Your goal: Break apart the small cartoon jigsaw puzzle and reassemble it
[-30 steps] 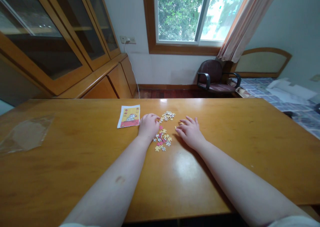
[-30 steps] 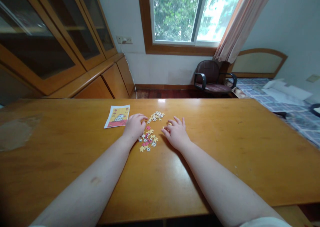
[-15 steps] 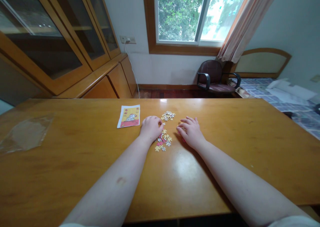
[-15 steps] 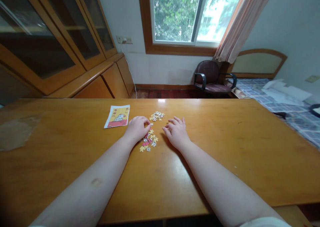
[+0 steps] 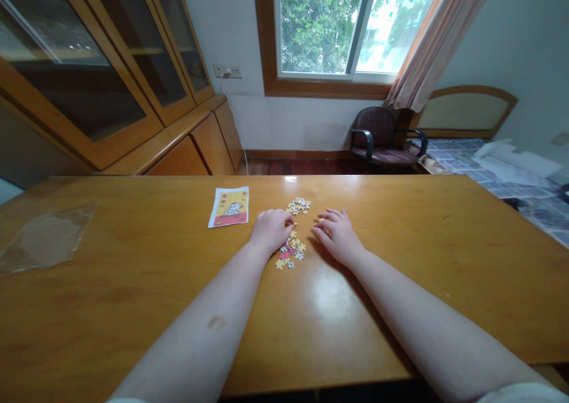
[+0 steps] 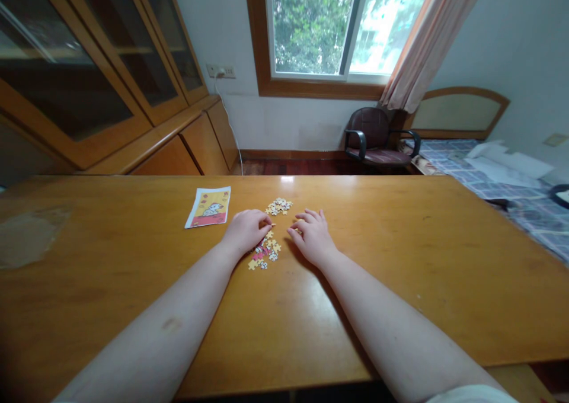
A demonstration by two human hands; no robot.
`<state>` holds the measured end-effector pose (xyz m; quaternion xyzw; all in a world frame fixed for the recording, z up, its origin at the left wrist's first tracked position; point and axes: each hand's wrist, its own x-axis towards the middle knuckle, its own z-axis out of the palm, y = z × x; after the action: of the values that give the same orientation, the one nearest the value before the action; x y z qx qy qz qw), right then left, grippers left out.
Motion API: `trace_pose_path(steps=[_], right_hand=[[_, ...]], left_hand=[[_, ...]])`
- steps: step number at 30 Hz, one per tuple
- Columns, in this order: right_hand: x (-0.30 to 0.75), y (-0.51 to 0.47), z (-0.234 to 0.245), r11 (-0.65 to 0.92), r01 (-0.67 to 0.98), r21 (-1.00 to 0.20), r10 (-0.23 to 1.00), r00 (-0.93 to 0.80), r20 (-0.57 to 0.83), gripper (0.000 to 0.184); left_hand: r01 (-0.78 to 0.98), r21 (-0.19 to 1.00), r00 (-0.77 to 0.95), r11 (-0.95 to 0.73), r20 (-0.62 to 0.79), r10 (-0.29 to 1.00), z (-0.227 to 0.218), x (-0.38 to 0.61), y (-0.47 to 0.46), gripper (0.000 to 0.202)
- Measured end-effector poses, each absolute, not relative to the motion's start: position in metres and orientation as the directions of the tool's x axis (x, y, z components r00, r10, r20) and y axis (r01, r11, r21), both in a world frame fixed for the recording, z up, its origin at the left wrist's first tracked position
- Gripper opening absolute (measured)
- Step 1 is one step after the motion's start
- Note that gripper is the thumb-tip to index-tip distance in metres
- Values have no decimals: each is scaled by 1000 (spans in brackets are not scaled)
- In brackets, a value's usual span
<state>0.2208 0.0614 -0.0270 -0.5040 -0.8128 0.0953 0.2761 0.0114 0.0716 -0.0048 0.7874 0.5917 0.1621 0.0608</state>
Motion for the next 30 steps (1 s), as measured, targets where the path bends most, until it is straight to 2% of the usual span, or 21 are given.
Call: trace_pose_path(steps=[6,11,14,17,24,28,30], right_hand=[[221,62,-26,472,768,-433,874,-346,340,26],[219,61,-24,476,778,-410,878,-389,279,28],[216,58,-24,494,802,-335,869,-454,195,44],[214,56,-25,505,819,-271,862,-497,104,55],[220,62,-24,472,850,-235,878,-477,41,46],[218,61,-23,363,908,-209,931,-361,52,55],[215,60,-24,300,933,-197,954,-293,66,65]], left_hand=[[881,253,360,-400,189,914,-3,13,69,22],[716,403,537,-570,204,819,-1,16,66,24],[637,442,624,-631,184,759,-3,20,63,19],[642,433,617,-632,197,762,-7,22,63,14],[658,431,614,-618,169,771,-7,10,70,12],[714,398,558,-575,171,812,1,15,61,22],[816,325,442,-478,183,878,0,27,50,34]])
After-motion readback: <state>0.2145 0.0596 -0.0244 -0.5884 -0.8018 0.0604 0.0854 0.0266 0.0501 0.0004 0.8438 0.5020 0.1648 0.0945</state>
